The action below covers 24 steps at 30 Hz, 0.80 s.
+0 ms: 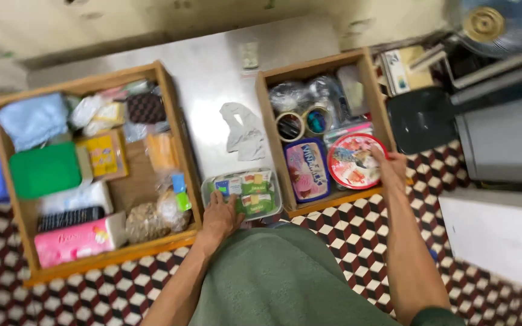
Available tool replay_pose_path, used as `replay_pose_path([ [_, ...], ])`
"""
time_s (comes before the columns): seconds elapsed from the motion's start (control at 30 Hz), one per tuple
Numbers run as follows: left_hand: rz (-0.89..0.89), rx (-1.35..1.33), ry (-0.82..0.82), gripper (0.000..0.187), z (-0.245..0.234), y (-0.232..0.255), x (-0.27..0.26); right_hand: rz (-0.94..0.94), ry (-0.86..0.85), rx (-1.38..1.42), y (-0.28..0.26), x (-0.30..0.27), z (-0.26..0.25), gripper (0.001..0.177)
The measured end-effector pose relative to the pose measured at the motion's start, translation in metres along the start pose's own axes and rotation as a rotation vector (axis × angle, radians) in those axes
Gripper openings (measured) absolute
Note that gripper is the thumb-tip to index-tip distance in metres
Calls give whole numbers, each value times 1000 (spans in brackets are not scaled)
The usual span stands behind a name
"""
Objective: Organizing various household and office items within two desk drawers.
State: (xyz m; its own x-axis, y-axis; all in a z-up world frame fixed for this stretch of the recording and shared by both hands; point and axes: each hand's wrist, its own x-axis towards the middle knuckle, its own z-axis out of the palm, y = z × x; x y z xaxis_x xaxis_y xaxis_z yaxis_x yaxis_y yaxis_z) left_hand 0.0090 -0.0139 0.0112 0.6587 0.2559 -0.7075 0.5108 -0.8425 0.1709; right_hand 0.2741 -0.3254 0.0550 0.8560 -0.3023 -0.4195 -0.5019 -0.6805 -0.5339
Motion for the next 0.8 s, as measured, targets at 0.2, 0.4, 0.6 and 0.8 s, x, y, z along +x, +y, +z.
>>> replay_pose_path([
  [0.2, 2, -17, -92, 73, 6, 6, 19, -333, -61, 301, 71, 79, 13, 44],
  [0.4, 9, -64, -121, 74, -8, 7, -5, -309, 16, 543, 5, 15, 1, 24],
  [0.6, 10, -296, -88, 64, -23, -2, -23, -153, -461, 696, -49, -62, 38, 40],
  [0.8, -43, -1806, 303, 70, -48, -5, -48, -102, -640, 580, -96, -183, 86, 60],
])
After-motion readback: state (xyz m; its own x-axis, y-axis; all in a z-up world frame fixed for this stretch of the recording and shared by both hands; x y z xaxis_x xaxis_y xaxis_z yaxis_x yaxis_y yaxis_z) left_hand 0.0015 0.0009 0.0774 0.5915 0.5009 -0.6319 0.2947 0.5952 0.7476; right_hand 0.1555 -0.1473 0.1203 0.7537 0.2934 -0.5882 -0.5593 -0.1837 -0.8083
